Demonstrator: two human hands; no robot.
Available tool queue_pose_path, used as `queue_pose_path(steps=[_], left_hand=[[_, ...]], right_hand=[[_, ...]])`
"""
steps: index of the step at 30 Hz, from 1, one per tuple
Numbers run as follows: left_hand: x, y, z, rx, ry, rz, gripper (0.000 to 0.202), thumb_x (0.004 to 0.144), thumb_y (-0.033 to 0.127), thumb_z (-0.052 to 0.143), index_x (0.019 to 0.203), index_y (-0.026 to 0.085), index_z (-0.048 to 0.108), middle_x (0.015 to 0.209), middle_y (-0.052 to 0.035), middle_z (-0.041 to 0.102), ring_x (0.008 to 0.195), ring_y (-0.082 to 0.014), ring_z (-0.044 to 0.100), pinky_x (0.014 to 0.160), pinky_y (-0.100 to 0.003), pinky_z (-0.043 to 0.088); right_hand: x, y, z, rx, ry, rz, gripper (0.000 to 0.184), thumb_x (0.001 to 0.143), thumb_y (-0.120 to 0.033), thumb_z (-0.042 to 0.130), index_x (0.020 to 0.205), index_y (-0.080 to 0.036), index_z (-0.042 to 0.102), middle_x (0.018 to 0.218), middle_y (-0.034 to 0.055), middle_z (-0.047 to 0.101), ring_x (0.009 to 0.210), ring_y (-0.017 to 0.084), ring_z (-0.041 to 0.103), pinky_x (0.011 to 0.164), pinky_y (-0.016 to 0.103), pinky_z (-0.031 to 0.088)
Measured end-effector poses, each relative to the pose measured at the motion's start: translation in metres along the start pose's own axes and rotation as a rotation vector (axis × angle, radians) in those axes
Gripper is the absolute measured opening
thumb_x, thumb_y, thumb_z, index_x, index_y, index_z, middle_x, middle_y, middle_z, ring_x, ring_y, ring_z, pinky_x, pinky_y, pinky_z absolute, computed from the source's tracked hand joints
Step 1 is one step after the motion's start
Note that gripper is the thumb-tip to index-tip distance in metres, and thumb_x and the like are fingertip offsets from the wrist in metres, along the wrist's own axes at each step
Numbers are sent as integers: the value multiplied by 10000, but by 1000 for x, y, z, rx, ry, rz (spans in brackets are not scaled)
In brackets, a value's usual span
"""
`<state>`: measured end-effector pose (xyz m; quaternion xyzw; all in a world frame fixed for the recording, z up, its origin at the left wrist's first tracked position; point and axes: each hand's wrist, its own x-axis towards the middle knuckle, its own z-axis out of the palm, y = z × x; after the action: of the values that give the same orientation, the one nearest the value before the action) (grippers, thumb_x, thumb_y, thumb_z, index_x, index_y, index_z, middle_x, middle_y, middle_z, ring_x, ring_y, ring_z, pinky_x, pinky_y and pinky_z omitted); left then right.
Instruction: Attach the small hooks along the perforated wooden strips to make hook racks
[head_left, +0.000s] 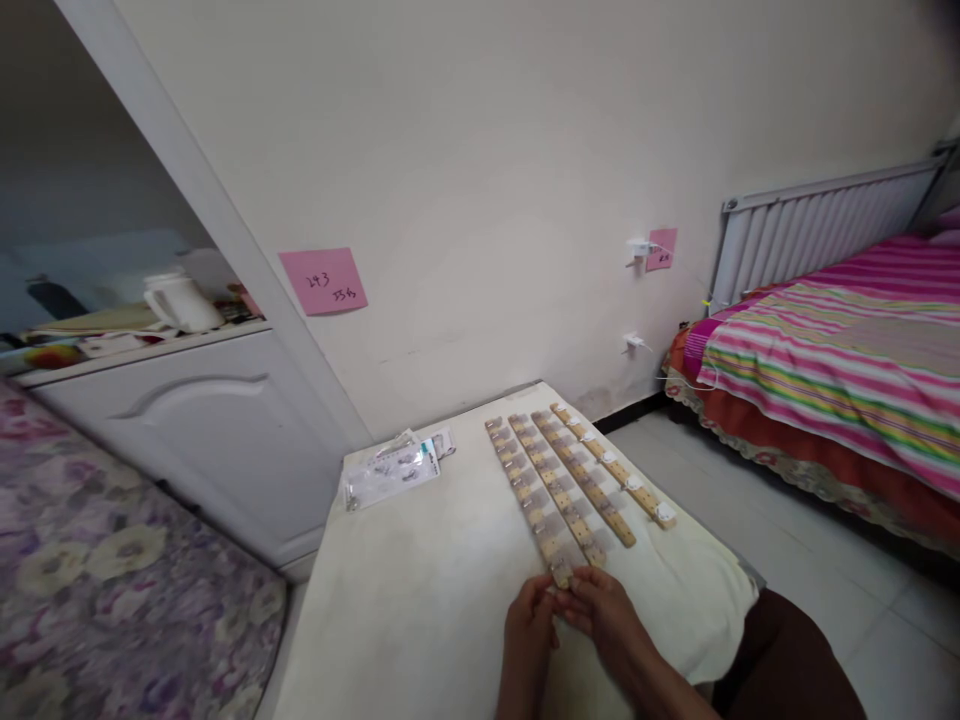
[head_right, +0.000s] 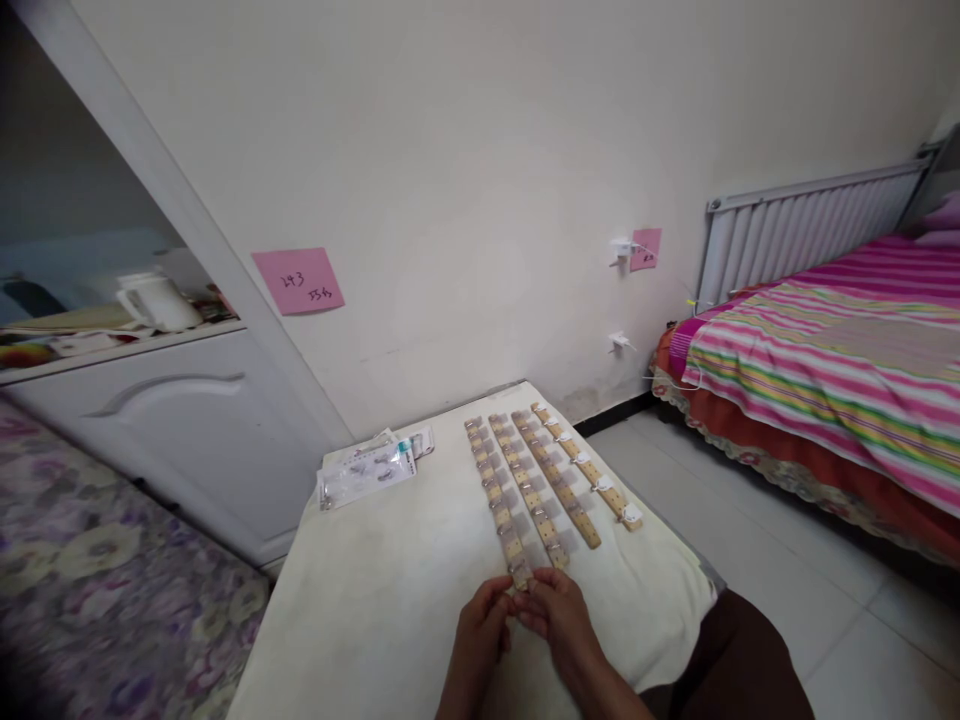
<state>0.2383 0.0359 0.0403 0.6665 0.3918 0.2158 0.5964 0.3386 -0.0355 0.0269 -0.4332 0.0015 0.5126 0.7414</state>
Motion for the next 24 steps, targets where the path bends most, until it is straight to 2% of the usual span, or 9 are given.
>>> queue_pose_path(steps=[4,8,12,15,19,24], left_hand=[[-1,2,0,-4,-1,10,354,706,409,463,903,152,606,623,27,564,396,-82,424,405,-230,320],[-3,4,0,-1,22,20,363,706,427,486,906,148,607,610,29,554,403,-92,430,419,-241,345],[-5,9,2,10,102,53,412,723,382,505,1061,153,564,723,13,569,542,-121,523,551,-268,443],[-6,15,4,71,164,132,445,730,319,518,1151,175,529,864,-12,560,645,-136,551,643,-293,482],[-5,20,3,193,211,197,427,729,263,525,1147,176,543,891,-20,528,634,-133,517,644,-307,491],[-12,19,-4,255,192,221,366,718,237,546,1079,192,579,909,-25,547,683,-146,546,672,-306,491]], right_hand=[[1,0,-1,56,-38,-13,313,558,-245,792,764,-149,577,679,38,713,660,163,682,698,294,537],[2,0,0,56,-25,9,329,535,-233,791,768,-155,572,665,38,713,635,170,681,671,299,537],[1,-2,2,28,-10,12,318,542,-231,768,766,-163,552,690,43,716,677,201,699,643,291,523],[0,-3,4,10,-69,8,288,557,-225,737,752,-165,534,713,56,720,707,230,705,661,314,519],[-6,0,5,-22,-127,16,245,588,-225,705,737,-167,519,737,78,724,727,237,701,687,332,510],[-23,10,3,-95,-151,39,233,613,-244,681,772,-166,531,754,69,713,690,213,682,690,344,506]])
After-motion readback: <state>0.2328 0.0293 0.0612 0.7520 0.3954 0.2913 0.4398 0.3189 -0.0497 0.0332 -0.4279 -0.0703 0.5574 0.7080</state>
